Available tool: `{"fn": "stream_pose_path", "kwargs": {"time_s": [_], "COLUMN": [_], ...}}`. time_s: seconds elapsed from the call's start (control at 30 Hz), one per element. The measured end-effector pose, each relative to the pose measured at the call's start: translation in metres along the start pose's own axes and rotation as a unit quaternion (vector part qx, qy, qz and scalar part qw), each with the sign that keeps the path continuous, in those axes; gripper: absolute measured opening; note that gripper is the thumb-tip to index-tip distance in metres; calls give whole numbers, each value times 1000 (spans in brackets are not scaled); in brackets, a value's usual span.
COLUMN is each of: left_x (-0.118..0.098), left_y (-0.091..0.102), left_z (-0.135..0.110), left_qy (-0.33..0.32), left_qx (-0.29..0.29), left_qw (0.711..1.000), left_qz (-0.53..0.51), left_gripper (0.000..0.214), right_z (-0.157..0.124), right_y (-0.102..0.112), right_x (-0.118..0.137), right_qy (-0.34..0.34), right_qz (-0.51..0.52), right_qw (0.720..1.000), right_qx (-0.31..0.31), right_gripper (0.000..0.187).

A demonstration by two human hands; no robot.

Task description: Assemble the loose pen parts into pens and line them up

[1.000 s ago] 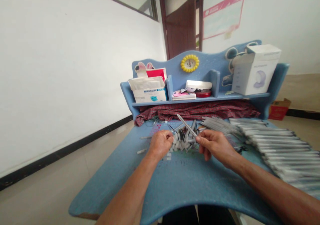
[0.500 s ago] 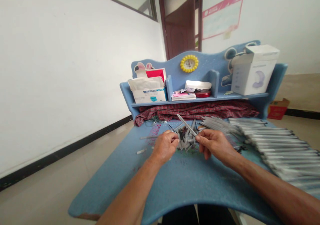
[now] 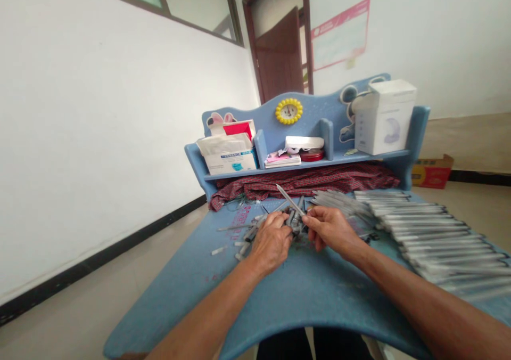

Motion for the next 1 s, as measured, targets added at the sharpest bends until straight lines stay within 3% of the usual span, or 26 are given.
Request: {"fn": "stream_pose_path", "kwargs": {"time_s": [0.33,0.63,0.8,1.0], "left_x": [-11,-17,-12,5], "left_y": [-4,-4,-7,-4], "left_z": [25,38,38,32], "left_qy": [38,58,42,17], "left_qx": [109,169,133,-1], "left_qw": [991,980,989,998], "left_qz": [71,83,54,-55], "left_gripper": [18,21,16,11], "right_z": [0,2,3,4], "right_y": [5,9,10,12], "right_x": [12,14,12,10], "right_qy": [18,27,29,20], "right_qz": [8,-2,-6,-3], "right_qw": [1000,1000,1000,1000], "right_qx": [-1,-3,-9,-14], "right_gripper": [18,19,18,18]}}
Point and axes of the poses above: each hand's wrist, its own z-axis towards the middle knuckle, its own y-axis out of the back of the hand, x = y × z, the point moved 5 cm from there along z, towards the middle knuckle, and after that the axes turned 3 degrees about y, right-handed, at the moved point
